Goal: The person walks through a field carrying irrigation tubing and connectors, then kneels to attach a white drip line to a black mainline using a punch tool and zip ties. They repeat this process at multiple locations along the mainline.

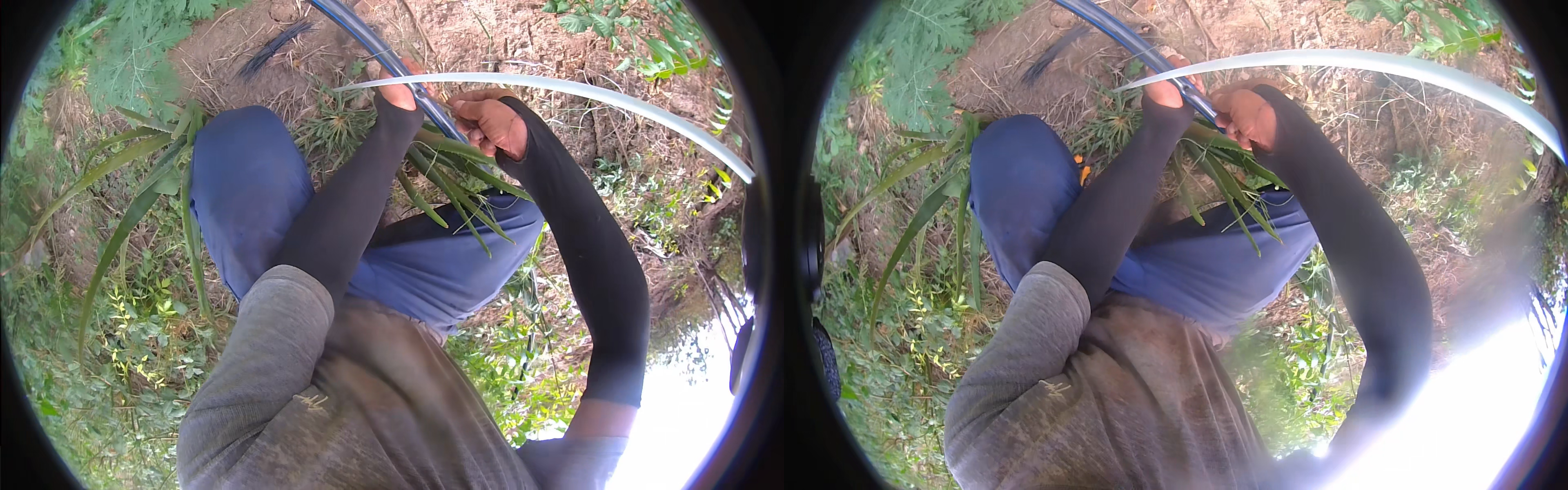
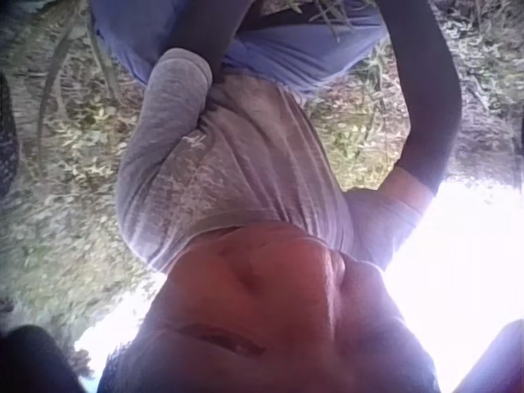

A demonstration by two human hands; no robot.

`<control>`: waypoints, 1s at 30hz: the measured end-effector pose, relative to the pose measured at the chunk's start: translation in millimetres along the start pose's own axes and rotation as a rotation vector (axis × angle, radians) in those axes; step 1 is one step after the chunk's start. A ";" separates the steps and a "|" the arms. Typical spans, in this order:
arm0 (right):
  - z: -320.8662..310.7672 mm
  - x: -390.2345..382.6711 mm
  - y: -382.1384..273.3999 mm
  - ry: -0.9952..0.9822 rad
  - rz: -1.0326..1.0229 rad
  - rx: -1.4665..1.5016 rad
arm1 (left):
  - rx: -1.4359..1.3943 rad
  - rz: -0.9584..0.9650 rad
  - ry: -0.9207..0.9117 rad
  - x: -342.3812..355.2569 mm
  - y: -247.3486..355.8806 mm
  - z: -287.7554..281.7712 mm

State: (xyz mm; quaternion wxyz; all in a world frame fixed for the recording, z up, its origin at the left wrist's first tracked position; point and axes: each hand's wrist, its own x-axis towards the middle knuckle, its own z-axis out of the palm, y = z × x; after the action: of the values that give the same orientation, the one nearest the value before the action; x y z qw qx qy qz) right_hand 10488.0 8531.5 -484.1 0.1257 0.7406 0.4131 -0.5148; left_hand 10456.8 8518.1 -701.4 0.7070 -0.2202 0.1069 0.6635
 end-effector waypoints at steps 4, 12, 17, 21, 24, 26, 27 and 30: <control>-3.5 -12.3 33.4 0.314 -0.626 -0.684 | 0.038 -0.052 0.075 -0.8 -4.5 18.8; -47.4 -146.9 90.0 0.700 -0.627 0.055 | 0.331 0.119 -0.111 30.0 8.9 6.2; -17.7 -154.8 324.0 1.019 -0.553 0.776 | 0.290 0.057 -0.293 23.4 -12.3 28.3; 75.2 -93.4 429.8 0.723 -0.231 0.946 | 0.333 -0.203 -0.225 25.3 25.1 43.1; 158.7 -31.1 489.4 0.640 -0.116 0.945 | 0.511 -0.109 -0.296 22.3 24.0 47.8; 195.6 -13.0 499.6 0.597 0.010 0.788 | 0.615 -0.017 -0.169 14.2 8.2 56.7; 212.6 -6.1 503.4 0.554 0.045 0.745 | 0.649 -0.068 -0.226 21.4 11.9 50.5; 228.9 5.7 499.4 0.404 0.071 0.618 | 0.766 -0.096 -0.203 36.7 29.5 51.1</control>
State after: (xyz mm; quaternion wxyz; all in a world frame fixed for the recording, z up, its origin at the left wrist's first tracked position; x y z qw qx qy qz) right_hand 10708.2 8081.2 -708.9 -0.1702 0.8440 0.2289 -0.4541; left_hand 10424.0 8574.7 -677.6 0.7752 0.1213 0.2657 0.5601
